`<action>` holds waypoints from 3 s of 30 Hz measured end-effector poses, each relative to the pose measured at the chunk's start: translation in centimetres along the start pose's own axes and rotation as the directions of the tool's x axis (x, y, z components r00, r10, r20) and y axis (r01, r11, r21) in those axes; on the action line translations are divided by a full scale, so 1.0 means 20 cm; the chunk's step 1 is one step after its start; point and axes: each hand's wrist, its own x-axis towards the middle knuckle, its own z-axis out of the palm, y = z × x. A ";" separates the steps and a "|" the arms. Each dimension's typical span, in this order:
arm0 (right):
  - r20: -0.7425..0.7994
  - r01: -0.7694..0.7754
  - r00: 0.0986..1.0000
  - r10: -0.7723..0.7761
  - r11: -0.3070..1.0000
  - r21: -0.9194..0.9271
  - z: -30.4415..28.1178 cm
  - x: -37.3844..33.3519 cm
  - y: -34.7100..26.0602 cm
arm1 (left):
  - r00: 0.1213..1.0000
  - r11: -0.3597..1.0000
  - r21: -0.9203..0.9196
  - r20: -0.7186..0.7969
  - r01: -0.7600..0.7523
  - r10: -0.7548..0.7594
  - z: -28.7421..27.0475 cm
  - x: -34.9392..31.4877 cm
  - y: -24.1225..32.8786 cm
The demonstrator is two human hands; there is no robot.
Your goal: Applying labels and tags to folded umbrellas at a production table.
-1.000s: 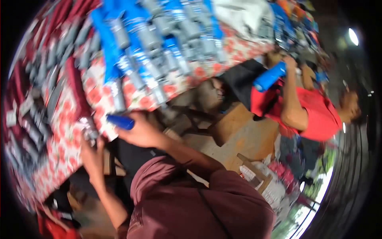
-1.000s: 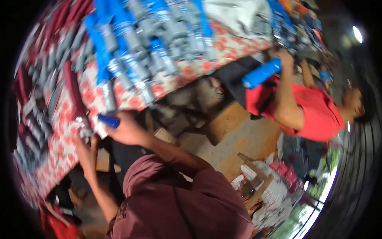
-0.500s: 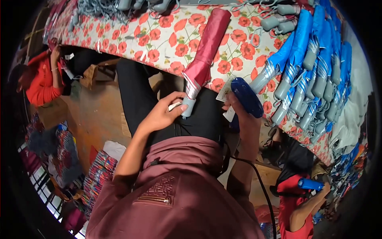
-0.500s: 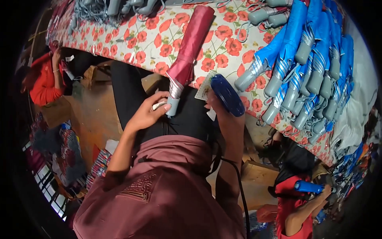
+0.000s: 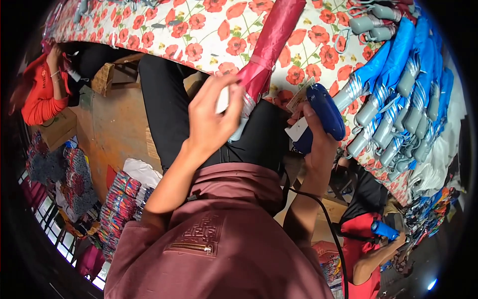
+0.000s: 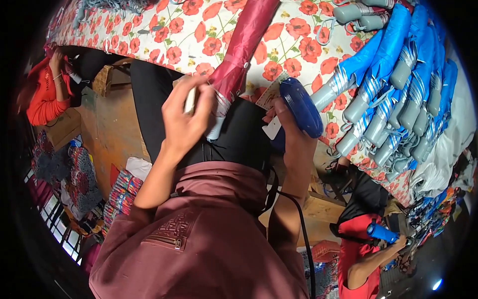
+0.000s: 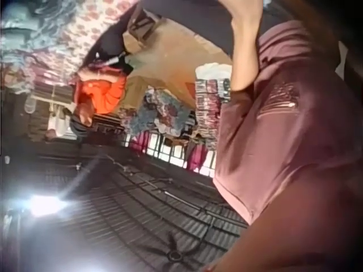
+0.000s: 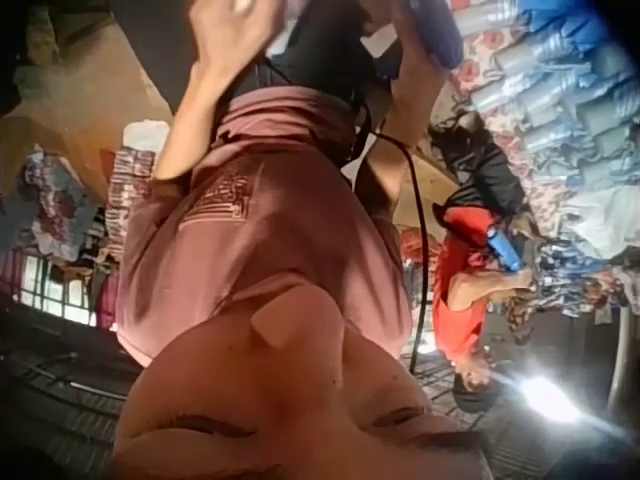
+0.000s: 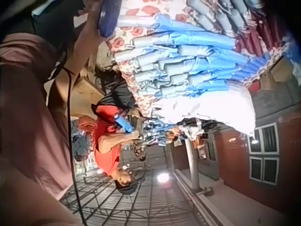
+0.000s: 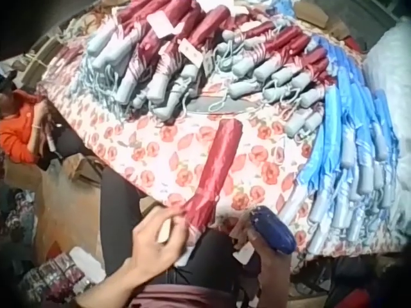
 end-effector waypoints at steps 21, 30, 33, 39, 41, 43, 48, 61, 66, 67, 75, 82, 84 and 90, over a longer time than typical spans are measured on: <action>0.072 -0.037 0.996 0.042 0.997 -0.068 0.11 0.02 -0.02 | 0.994 0.968 0.242 -0.065 -0.067 0.085 0.12 0.27 -0.09; 0.162 -0.068 0.984 0.078 0.995 -0.066 0.21 0.06 -0.03 | 0.985 0.968 0.224 0.102 0.111 -0.137 0.00 0.34 -0.08; 0.176 -0.090 0.980 0.096 0.995 -0.038 0.25 0.07 -0.03 | 0.996 0.990 0.133 0.087 -0.041 0.030 0.00 0.35 -0.12; 0.151 -0.125 0.981 0.121 0.992 0.016 0.27 0.08 -0.04 | 0.999 0.994 0.108 0.045 -0.033 0.028 0.00 0.32 -0.13; 0.137 -0.132 0.982 0.129 0.991 0.010 0.28 0.07 -0.04 | 0.996 0.999 0.026 0.084 -0.024 0.022 -0.01 0.32 -0.14; 0.120 -0.138 0.983 0.136 0.990 0.004 0.29 0.06 -0.05 | 0.992 0.998 -0.058 0.125 -0.012 0.019 -0.02 0.33 -0.16; 0.260 -0.107 0.961 0.092 0.993 0.043 0.25 0.06 -0.02 | 0.913 0.871 -0.299 0.250 0.389 -0.322 -0.09 0.24 -0.11; 0.259 -0.181 0.952 0.162 0.982 0.052 0.31 0.02 -0.04 | 0.976 0.943 -0.266 0.136 0.201 -0.169 0.00 0.15 -0.16; 0.227 -0.167 0.960 0.163 0.986 -0.005 0.30 0.01 -0.02 | 0.972 0.940 -0.274 0.169 0.202 -0.160 0.02 0.14 -0.15; 0.209 -0.166 0.964 0.163 0.986 -0.002 0.30 0.01 -0.02 | 0.967 0.933 -0.283 0.184 0.222 -0.175 0.03 0.14 -0.14; 0.117 -0.122 0.986 0.119 0.992 0.019 0.24 0.01 -0.01 | 0.980 0.988 -0.153 0.198 0.025 0.006 0.10 0.12 -0.13; -0.022 -0.045 0.999 0.045 0.999 -0.027 0.18 0.01 -0.02 | 0.973 0.977 0.080 0.137 -0.196 0.184 0.19 0.15 -0.08; -0.028 -0.040 0.999 0.039 0.999 -0.022 0.18 0.01 -0.02 | 0.966 0.964 0.136 0.153 -0.230 0.209 0.19 0.16 -0.06; -0.021 -0.070 0.997 0.070 0.997 0.008 0.18 0.00 -0.01 | 0.972 0.968 0.185 0.198 -0.168 0.131 0.14 0.18 -0.03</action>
